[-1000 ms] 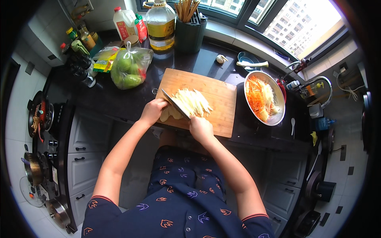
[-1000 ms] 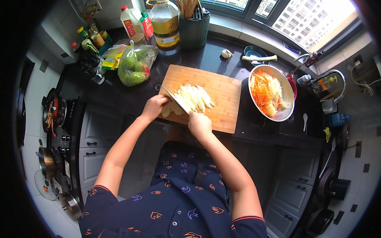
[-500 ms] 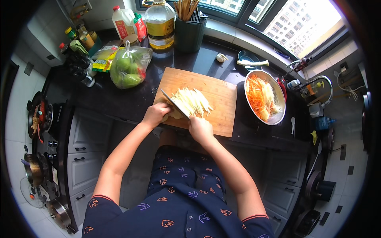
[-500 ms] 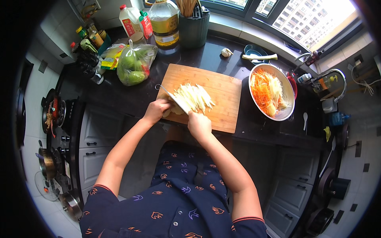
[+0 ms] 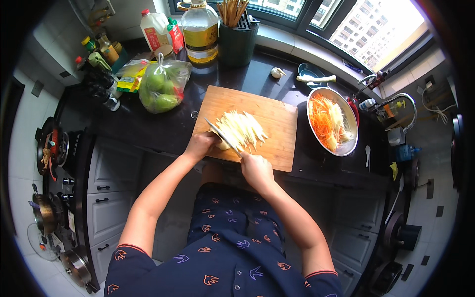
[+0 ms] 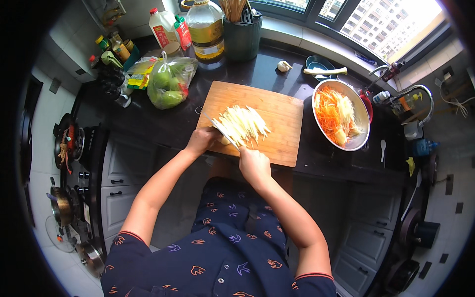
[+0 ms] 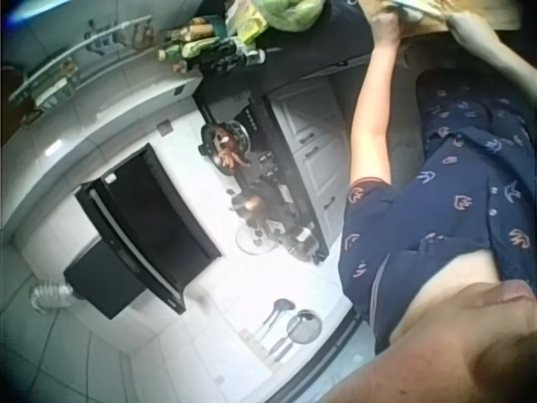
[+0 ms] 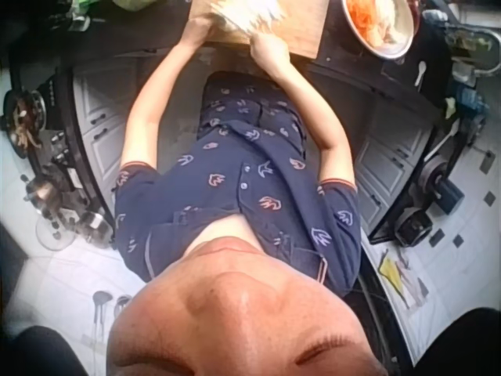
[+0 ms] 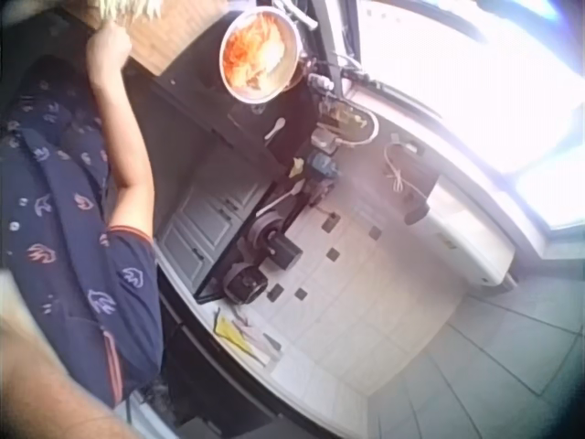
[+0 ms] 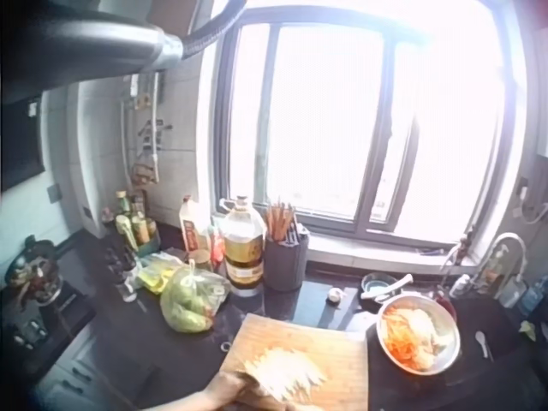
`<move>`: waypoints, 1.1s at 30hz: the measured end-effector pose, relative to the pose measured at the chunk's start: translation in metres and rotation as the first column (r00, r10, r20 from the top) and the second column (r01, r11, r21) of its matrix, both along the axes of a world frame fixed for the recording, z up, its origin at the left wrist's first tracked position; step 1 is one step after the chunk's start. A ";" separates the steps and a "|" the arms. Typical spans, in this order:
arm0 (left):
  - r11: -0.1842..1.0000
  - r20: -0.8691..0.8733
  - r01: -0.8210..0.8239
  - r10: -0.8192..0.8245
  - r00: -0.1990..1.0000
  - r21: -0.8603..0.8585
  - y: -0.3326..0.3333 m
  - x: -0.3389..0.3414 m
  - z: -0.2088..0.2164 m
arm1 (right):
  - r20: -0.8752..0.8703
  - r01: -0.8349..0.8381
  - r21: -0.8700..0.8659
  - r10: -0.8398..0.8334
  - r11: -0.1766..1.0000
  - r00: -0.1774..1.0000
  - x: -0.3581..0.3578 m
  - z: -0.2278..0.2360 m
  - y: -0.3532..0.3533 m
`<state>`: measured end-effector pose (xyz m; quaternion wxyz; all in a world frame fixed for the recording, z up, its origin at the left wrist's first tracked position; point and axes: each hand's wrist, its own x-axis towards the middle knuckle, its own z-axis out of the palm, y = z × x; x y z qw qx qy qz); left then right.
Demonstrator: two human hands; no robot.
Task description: The person slices a peeled potato into thin strips on a wooden cutting board using a large knife. The person holds the potato with their left hand and cuts with their right hand, creating a pile of julienned potato strips.
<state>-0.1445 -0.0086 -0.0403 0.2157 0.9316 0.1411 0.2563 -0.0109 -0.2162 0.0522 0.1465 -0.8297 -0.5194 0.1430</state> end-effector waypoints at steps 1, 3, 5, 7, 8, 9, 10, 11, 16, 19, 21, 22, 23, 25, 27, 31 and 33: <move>1.000 0.002 -0.008 0.008 1.000 0.026 0.000 0.000 0.000 | -0.005 0.000 -0.010 -0.001 1.000 1.000 0.000 0.002 -0.001; 0.997 0.012 -0.018 0.017 1.000 0.075 -0.002 0.004 0.005 | -0.003 0.004 -0.029 -0.005 1.000 1.000 0.002 0.003 -0.004; 0.995 0.008 -0.006 0.005 1.000 0.099 -0.002 0.004 0.006 | 0.000 0.008 -0.044 -0.008 0.999 1.000 0.003 0.006 -0.005; 0.991 0.006 -0.002 0.001 1.000 0.131 -0.002 0.004 0.008 | 0.006 0.011 -0.058 -0.011 0.998 1.000 0.001 0.014 -0.005; 0.988 0.005 -0.005 0.004 1.000 0.152 -0.003 0.003 0.013 | 0.020 0.003 -0.085 -0.001 0.996 1.000 0.000 0.016 -0.003; 0.985 0.004 -0.008 0.007 1.000 0.173 -0.003 0.003 0.014 | 0.034 -0.005 -0.113 0.009 0.994 0.999 -0.001 0.017 -0.001; 0.980 0.000 -0.007 0.007 1.000 0.198 -0.003 0.002 0.010 | 0.049 -0.012 -0.139 0.019 0.990 0.999 -0.003 0.019 0.001; 0.974 -0.002 -0.004 0.005 1.000 0.225 -0.002 0.001 0.006 | 0.066 -0.023 -0.153 0.033 0.988 0.997 -0.004 0.022 0.003; 0.971 -0.048 0.022 -0.011 0.999 0.238 0.003 -0.004 0.000 | 0.036 -0.002 -0.217 0.010 0.976 0.999 -0.009 0.020 0.010; 0.969 -0.086 0.054 -0.034 0.996 0.239 -0.001 0.001 0.019 | 0.032 0.012 -0.200 -0.006 0.980 0.999 -0.004 0.005 0.016; 0.971 -0.092 0.057 -0.036 0.995 0.232 -0.001 0.000 0.020 | 0.002 0.009 -0.189 -0.009 0.982 1.000 0.000 0.000 0.020; 0.972 -0.096 0.059 -0.038 0.995 0.227 -0.001 0.000 0.020 | -0.014 0.008 -0.184 -0.011 0.983 1.000 0.001 -0.002 0.021; 0.977 -0.074 0.055 -0.041 0.996 0.206 -0.002 0.001 0.023 | -0.036 0.003 -0.146 -0.008 0.989 0.999 0.005 -0.004 0.020; 0.986 -0.032 0.049 -0.045 0.998 0.161 -0.005 0.003 0.026 | -0.079 -0.003 -0.070 -0.002 0.998 0.997 0.017 -0.006 0.016; 0.989 -0.044 0.039 -0.033 0.998 0.145 -0.004 0.003 0.021 | -0.120 0.016 -0.041 -0.020 0.999 0.993 0.025 -0.005 0.014; 0.995 -0.035 0.019 -0.015 0.999 0.097 -0.006 0.004 0.018 | -0.144 0.029 -0.107 -0.045 0.994 0.989 0.019 0.013 0.010; 0.996 -0.067 0.022 -0.016 0.998 0.086 -0.005 0.002 0.015 | -0.137 0.027 -0.157 -0.049 0.987 0.989 0.013 0.026 0.008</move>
